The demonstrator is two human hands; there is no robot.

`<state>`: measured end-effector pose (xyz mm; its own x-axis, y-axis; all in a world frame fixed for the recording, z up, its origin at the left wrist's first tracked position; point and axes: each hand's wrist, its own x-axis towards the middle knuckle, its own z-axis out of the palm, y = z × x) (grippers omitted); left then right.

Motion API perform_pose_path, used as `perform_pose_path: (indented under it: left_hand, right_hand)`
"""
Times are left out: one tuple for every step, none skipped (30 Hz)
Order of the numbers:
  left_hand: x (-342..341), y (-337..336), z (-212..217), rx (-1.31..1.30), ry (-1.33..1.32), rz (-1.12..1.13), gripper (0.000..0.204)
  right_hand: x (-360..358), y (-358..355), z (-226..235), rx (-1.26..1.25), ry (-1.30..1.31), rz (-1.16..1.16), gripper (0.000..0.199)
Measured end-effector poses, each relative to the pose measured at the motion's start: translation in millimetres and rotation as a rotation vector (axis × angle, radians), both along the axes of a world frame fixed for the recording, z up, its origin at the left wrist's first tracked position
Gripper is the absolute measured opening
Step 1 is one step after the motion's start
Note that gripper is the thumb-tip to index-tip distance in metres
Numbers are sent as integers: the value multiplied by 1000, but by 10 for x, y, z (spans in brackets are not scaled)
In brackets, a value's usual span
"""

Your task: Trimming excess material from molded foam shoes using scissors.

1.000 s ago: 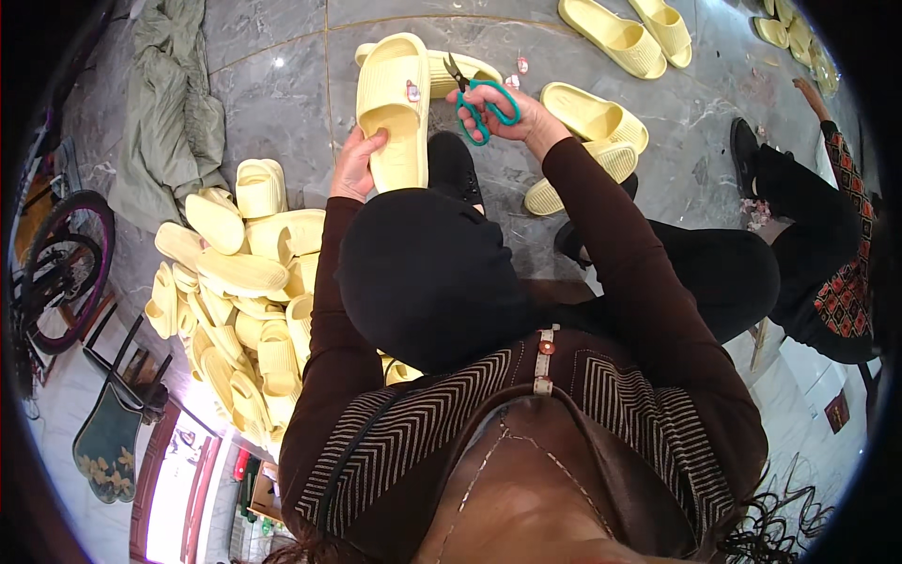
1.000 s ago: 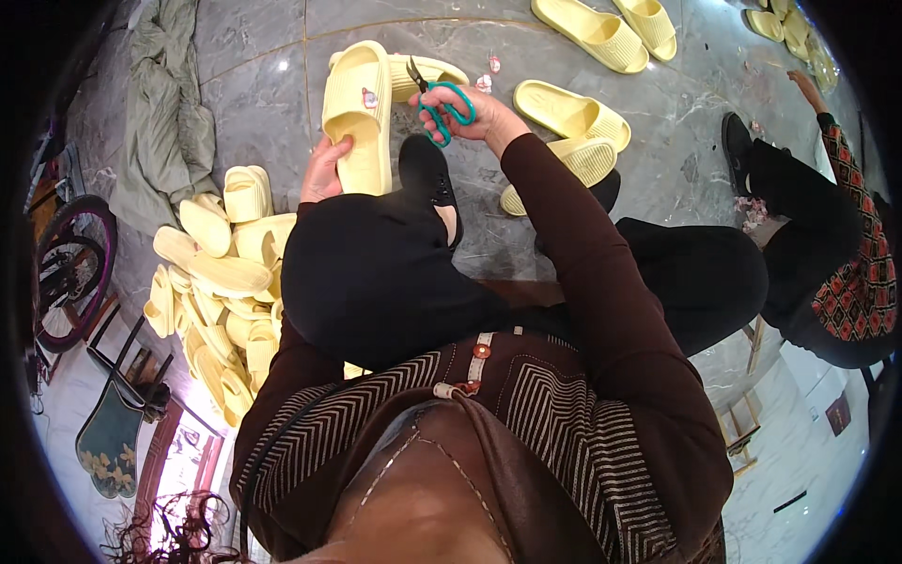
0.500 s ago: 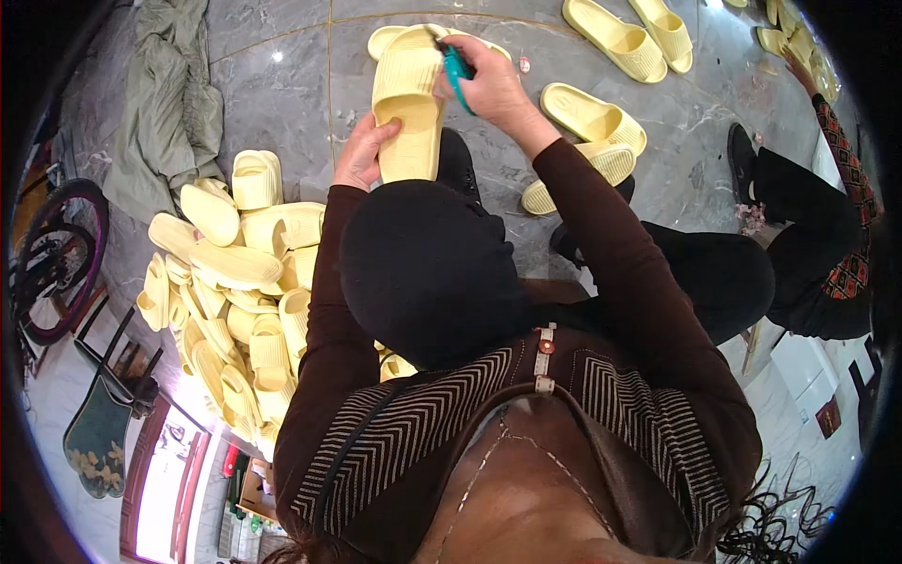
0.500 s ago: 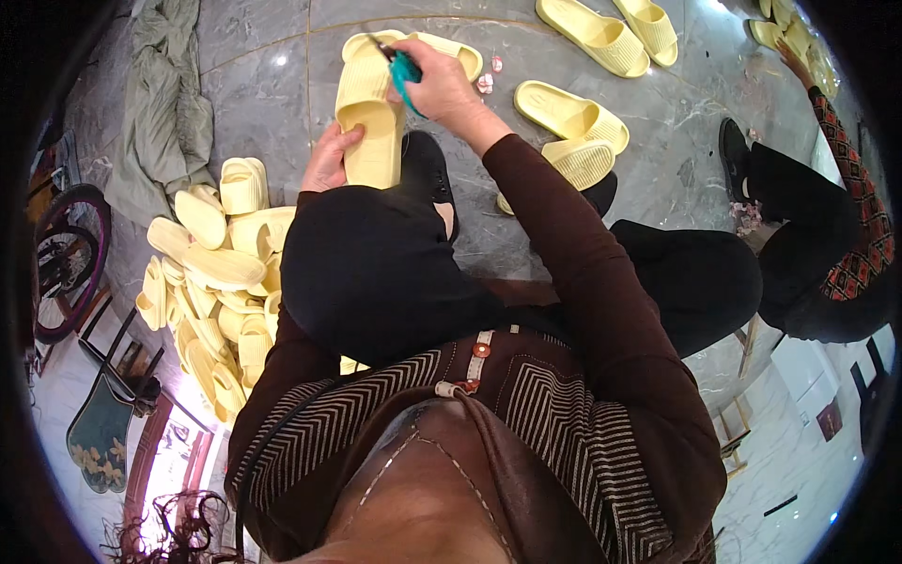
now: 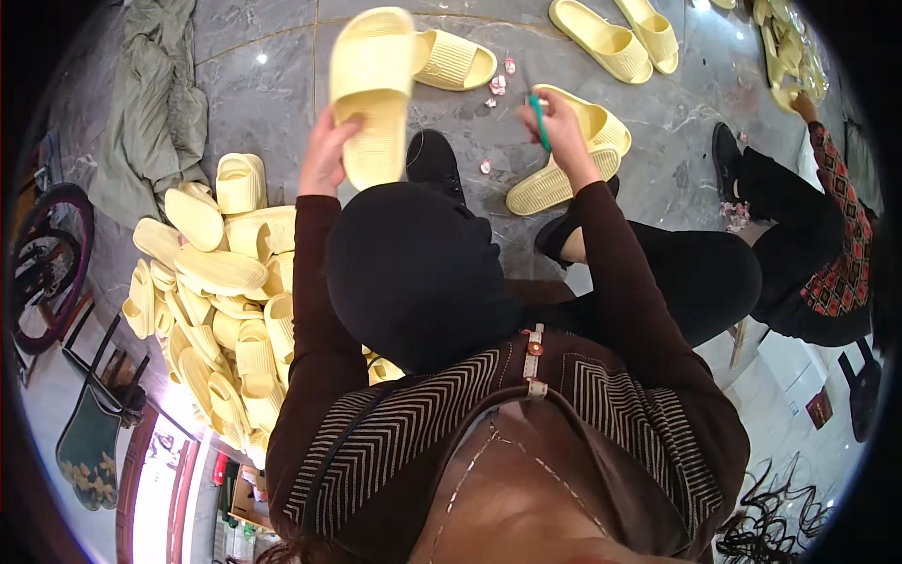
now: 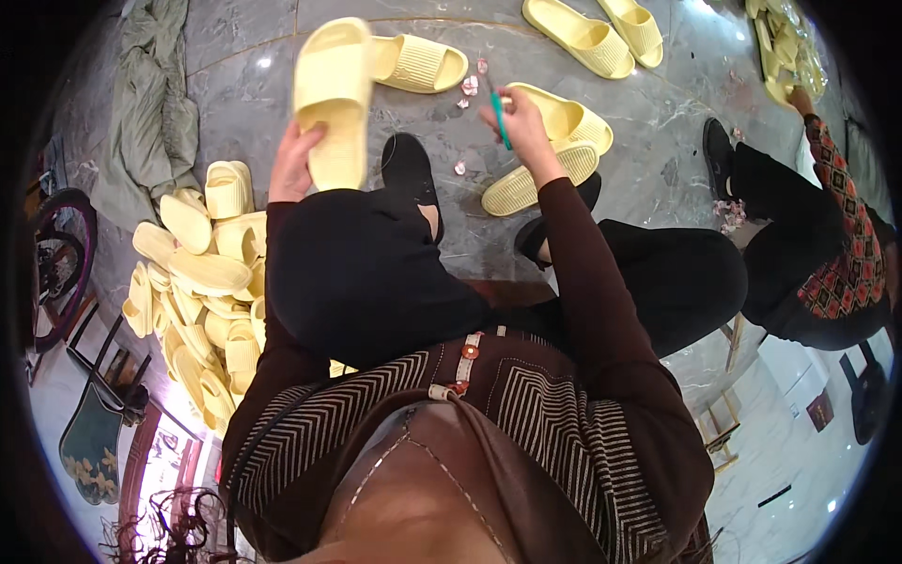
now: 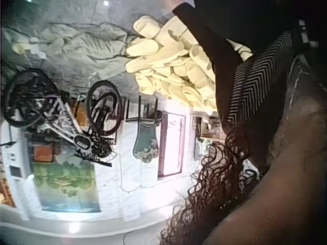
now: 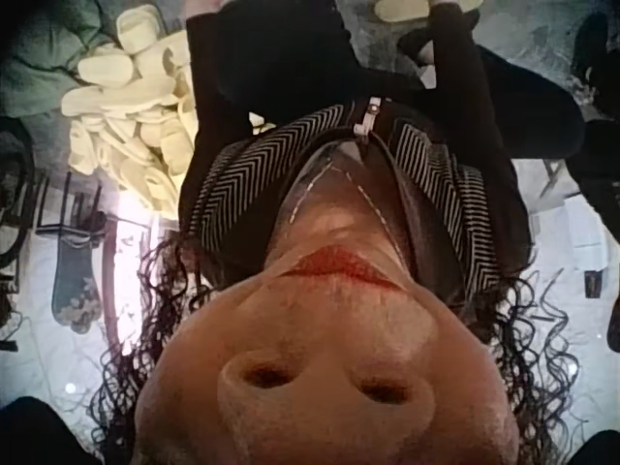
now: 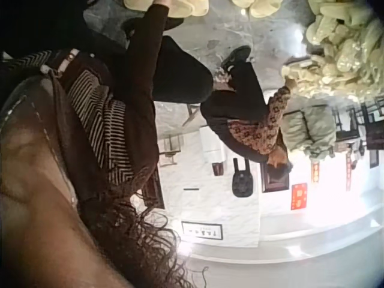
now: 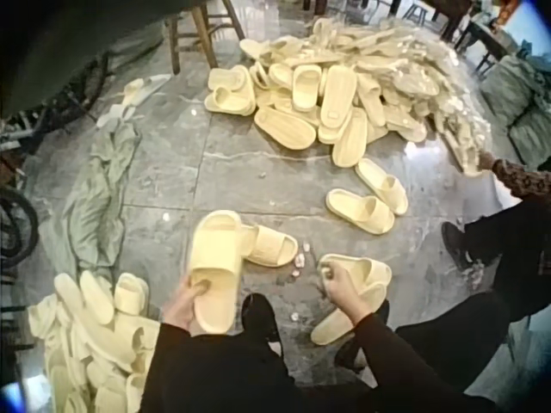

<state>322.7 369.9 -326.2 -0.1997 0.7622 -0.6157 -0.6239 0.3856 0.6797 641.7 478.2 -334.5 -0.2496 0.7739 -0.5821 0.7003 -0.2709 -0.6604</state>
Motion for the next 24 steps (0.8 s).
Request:
perform_pose_path:
  left_hand:
    - [88, 102, 42, 37, 40, -93, 43]
    - [208, 237, 59, 78, 77, -187, 42]
    - [365, 373, 66, 155, 70, -115, 40]
    - [526, 516, 60, 232, 64, -42, 39]
    - [640, 645, 16, 236, 64, -35, 39]
    - [737, 799, -35, 224, 25, 111, 38]
    - [817, 900, -72, 212, -14, 257, 37]
    - [934, 972, -94, 217, -24, 263, 37]
    - [1026, 1015, -96, 185, -38, 274, 36]
    - [1096, 1047, -97, 152, -53, 286, 36]
    - [1138, 1090, -95, 124, -71, 292, 36]
    - [1166, 1091, -90, 129, -76, 297, 36]
    - [1200, 1083, -85, 106, -91, 153, 37]
    - [1229, 1065, -80, 82, -103, 10, 39]
    - [1244, 1067, -80, 59, -114, -132, 40]
    - [1210, 1062, -70, 63, -113, -125, 40]
    - [1150, 1038, -48, 113, -95, -301, 42]
    - [1096, 1004, -28, 160, -78, -478, 44]
    - [1071, 988, -11, 207, -61, -655, 45]
    - [1066, 974, 12, 205, -65, -650, 45]
    - [1039, 976, 22, 244, -49, -696, 48]
    - [1014, 979, 30, 283, -33, -742, 50]
    - [994, 992, 35, 326, -17, -789, 52]
    - [950, 1021, 20, 328, -17, -782, 52]
  right_hand:
    - [-87, 42, 131, -73, 222, -135, 37]
    - [-153, 86, 250, -144, 440, -271, 39]
    - [-195, 72, 315, -218, 657, -406, 41]
    - [-246, 22, 349, -216, 654, -401, 41]
    - [-310, -40, 373, -214, 676, -431, 43]
    - [-372, -82, 375, -209, 698, -459, 44]
    - [-425, -115, 383, -206, 721, -485, 46]
    - [-434, -143, 402, -199, 712, -479, 46]
    - [-457, -190, 423, -170, 730, -555, 43]
    - [-478, -225, 444, -140, 747, -629, 40]
    - [-472, -218, 448, -104, 764, -707, 37]
    - [-435, -171, 445, -99, 761, -700, 37]
    - [-351, -68, 417, 0, 674, -656, 40]
    - [-254, 58, 396, 97, 586, -610, 43]
    - [-159, 193, 375, 193, 498, -562, 46]
    - [-79, 360, 367, 195, 501, -555, 46]
    - [10, 556, 403, 257, 435, -494, 45]
    - [86, 702, 456, 315, 367, -434, 44]
    - [144, 809, 497, 313, 362, -429, 44]
    - [176, 894, 554, 243, 358, -344, 45]
    - [186, 987, 578, 172, 359, -254, 46]
    - [205, 1043, 600, 102, 359, -164, 47]
    - [267, 1088, 596, 101, 359, -156, 47]
    - [336, 1127, 592, 107, 341, -161, 48]
